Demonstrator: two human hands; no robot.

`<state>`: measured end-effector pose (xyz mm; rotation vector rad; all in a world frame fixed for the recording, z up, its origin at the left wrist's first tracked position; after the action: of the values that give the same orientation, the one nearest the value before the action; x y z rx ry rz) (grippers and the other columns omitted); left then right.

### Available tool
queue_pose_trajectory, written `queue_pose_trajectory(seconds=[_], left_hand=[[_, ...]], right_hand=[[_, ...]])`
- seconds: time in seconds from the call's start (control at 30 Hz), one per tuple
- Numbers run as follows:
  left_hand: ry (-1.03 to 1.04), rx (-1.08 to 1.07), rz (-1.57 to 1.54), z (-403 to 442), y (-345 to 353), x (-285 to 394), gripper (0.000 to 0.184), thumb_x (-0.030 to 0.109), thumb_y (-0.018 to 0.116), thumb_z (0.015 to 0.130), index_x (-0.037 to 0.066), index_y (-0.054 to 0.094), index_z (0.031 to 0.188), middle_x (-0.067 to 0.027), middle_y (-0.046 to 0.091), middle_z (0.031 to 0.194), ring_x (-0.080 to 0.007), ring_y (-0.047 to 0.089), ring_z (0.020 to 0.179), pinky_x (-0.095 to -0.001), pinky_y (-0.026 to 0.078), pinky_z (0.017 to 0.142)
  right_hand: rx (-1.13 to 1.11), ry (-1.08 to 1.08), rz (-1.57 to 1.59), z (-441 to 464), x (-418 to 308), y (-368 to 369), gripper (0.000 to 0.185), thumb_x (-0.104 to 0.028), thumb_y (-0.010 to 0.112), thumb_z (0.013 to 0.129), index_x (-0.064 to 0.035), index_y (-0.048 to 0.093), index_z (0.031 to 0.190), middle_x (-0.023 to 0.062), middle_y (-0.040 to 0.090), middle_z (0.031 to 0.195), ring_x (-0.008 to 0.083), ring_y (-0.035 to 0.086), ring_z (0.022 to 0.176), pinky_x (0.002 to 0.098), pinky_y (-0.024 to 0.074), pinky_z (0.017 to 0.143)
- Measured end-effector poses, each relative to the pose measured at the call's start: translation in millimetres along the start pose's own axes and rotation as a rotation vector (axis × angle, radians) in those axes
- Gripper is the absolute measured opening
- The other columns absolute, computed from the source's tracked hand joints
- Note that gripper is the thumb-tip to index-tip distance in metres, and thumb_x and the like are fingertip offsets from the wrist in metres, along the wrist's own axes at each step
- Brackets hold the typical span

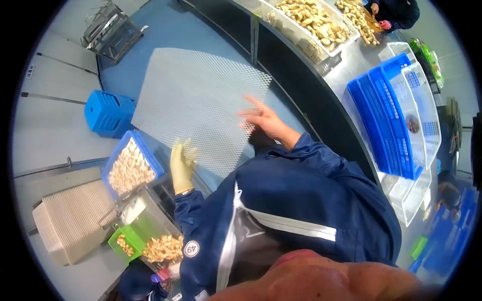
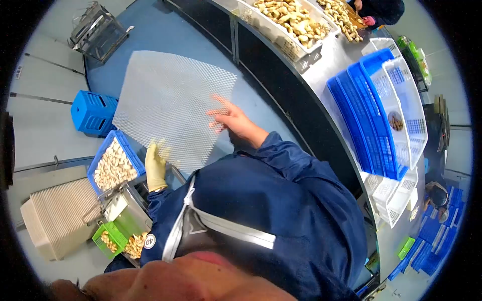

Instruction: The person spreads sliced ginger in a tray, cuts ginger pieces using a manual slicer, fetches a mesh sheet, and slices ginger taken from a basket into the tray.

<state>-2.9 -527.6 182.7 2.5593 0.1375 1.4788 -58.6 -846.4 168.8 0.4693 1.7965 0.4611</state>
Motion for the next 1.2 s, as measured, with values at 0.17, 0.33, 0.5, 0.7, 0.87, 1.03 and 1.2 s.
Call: queue_pose_trajectory(seconds=[0.17, 0.33, 0.5, 0.7, 0.87, 1.03, 1.2], left_hand=[[0.000, 0.210, -0.112, 59, -19, 14, 0.051, 0.033, 0.049, 0.100, 0.005, 0.040, 0.141, -0.0148, 0.057, 0.131, -0.0224, 0.063, 0.099, -0.0313, 0.053, 0.074], [-0.159, 0.305, -0.012, 93, -37, 15, 0.057, 0.027, 0.056, 0.096, 0.003, 0.037, 0.145, -0.0179, 0.060, 0.125, -0.0239, 0.068, 0.095, -0.0298, 0.053, 0.077], [-0.223, 0.479, -0.155, 88, -58, 1, 0.052, 0.021, 0.062, 0.093, 0.003, 0.046, 0.138, -0.0106, 0.064, 0.113, -0.0171, 0.066, 0.086, -0.0272, 0.052, 0.071], [-0.250, 0.664, -0.279, 83, -105, -22, 0.047, 0.022, 0.061, 0.092, 0.003, 0.051, 0.134, -0.0109, 0.065, 0.108, -0.0163, 0.065, 0.086, -0.0269, 0.050, 0.072], [-0.247, 0.687, -0.331, 116, -177, -42, 0.049, 0.025, 0.062, 0.091, 0.004, 0.052, 0.135, -0.0109, 0.065, 0.106, -0.0168, 0.064, 0.087, -0.0271, 0.050, 0.072], [-0.235, 0.710, -0.375, 136, -244, -32, 0.049, 0.025, 0.062, 0.092, 0.006, 0.051, 0.135, -0.0113, 0.065, 0.109, -0.0168, 0.064, 0.089, -0.0261, 0.049, 0.072], [-0.266, 0.893, -0.521, 109, -271, -17, 0.047, 0.024, 0.060, 0.094, 0.005, 0.051, 0.135, -0.0126, 0.065, 0.115, -0.0166, 0.063, 0.089, -0.0259, 0.049, 0.074]], right_hand=[[-0.087, -0.051, -0.118, 158, -42, 3, 0.068, 0.001, 0.052, 0.093, -0.0134, 0.025, 0.153, 0.0159, 0.061, 0.125, 0.0195, 0.069, 0.091, 0.0283, 0.0591, 0.067], [-0.178, 0.013, -0.226, 308, -63, 50, 0.068, 0.000, 0.051, 0.094, -0.0126, 0.022, 0.154, 0.0198, 0.059, 0.129, 0.0217, 0.069, 0.091, 0.0294, 0.0596, 0.067], [-0.373, 0.099, -0.223, 412, -63, 128, 0.069, 0.002, 0.048, 0.094, -0.0133, 0.018, 0.154, 0.0226, 0.057, 0.130, 0.0231, 0.069, 0.092, 0.0277, 0.0602, 0.067], [-0.594, 0.266, -0.246, 475, 41, 268, 0.069, 0.003, 0.047, 0.094, -0.0150, 0.017, 0.154, 0.0221, 0.057, 0.131, 0.0245, 0.069, 0.094, 0.0287, 0.0605, 0.067], [-0.757, 0.453, -0.232, 494, 165, 389, 0.071, 0.002, 0.049, 0.094, -0.0174, 0.018, 0.154, 0.0167, 0.059, 0.130, 0.0244, 0.069, 0.094, 0.0296, 0.0586, 0.069], [-0.822, 0.583, -0.254, 501, 255, 492, 0.071, 0.002, 0.048, 0.093, -0.0179, 0.019, 0.154, 0.0121, 0.060, 0.127, 0.0211, 0.067, 0.095, 0.0289, 0.0583, 0.070], [-0.747, 0.714, -0.297, 497, 349, 551, 0.059, 0.000, 0.052, 0.092, -0.0141, 0.033, 0.146, 0.0083, 0.060, 0.127, 0.0209, 0.066, 0.100, 0.0309, 0.0580, 0.069]])
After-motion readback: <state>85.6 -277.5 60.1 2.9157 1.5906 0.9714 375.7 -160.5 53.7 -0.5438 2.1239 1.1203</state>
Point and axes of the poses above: each hand's wrist, its own z-axis towards the middle knuckle, its own y-axis out of the palm, x = y × z, the point moved 2 cm from there along z, towards the middle knuckle
